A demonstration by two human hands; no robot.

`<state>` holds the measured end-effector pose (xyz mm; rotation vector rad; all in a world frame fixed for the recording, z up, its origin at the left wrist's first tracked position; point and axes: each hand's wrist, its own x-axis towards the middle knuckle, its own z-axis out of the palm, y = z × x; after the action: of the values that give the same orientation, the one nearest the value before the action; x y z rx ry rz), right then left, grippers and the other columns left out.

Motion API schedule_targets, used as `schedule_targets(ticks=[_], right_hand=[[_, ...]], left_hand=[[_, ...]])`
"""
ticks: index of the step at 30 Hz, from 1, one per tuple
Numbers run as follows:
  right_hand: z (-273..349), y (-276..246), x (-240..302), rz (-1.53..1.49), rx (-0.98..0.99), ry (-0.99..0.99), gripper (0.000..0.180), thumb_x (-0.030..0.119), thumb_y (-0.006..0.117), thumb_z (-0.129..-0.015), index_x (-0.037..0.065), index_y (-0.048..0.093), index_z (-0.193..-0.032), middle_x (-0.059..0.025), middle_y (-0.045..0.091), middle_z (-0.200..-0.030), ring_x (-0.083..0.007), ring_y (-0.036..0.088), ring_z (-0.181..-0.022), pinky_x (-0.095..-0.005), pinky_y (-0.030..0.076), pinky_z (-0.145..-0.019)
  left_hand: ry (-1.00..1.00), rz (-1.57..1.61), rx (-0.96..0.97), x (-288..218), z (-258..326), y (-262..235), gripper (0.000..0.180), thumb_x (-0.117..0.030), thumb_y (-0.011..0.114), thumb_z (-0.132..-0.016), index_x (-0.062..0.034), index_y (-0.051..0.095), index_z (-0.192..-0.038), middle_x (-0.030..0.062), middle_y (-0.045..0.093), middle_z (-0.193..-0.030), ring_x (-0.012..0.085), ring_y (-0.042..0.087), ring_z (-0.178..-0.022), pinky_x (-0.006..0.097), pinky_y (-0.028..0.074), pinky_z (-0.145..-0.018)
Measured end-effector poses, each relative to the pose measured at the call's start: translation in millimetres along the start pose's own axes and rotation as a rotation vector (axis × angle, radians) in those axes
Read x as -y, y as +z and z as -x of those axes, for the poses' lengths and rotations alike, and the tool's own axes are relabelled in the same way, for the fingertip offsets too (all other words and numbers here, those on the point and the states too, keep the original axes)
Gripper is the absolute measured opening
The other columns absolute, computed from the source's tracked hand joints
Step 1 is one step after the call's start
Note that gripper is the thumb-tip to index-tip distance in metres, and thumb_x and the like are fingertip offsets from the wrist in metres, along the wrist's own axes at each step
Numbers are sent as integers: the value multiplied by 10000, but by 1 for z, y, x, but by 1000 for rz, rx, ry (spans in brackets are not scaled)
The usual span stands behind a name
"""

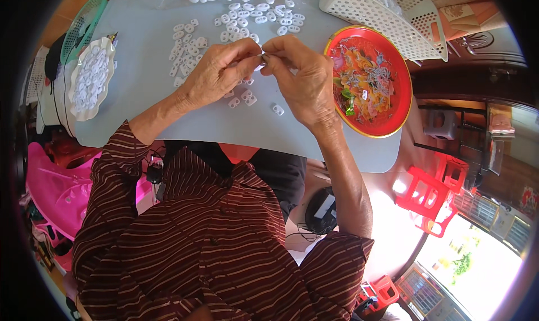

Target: The recorder is manually assembling small white plastic components by inserting colorful plastic rings into them.

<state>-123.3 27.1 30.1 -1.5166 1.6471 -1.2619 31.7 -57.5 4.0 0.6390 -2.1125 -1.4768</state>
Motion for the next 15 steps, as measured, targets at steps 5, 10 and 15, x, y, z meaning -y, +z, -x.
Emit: schedule_targets(ticks=[5, 10, 15], right_hand=[[1, -1, 2, -28, -22, 63, 119, 46, 579, -858, -22, 621, -945, -72, 662, -784, -109, 649, -733, -229, 504, -619], [-2, -7, 5, 30, 17, 97, 107, 71, 604, -850, -18, 645, -893, -53, 649, -749, -91, 604, -647, -227, 477, -572], [-1, -7, -1, 29, 39, 68, 87, 59, 624, -833, -15, 641, -875, -45, 631, -739, -94, 578, -618, -236, 462, -552]], left_hand=[[62, 78, -21, -2, -2, -3, 155, -127, 485, -895, -3, 558, -837, 33, 541, -607, 98, 531, -571, 259, 434, -536], [45, 134, -12, 1, -2, -1, 169, -135, 463, -893, -8, 561, -840, 26, 551, -634, 92, 540, -593, 251, 440, -553], [-20, 246, 6, 0, -3, -1, 220, -174, 457, -909, -3, 570, -830, 40, 570, -660, 114, 567, -645, 255, 460, -597]])
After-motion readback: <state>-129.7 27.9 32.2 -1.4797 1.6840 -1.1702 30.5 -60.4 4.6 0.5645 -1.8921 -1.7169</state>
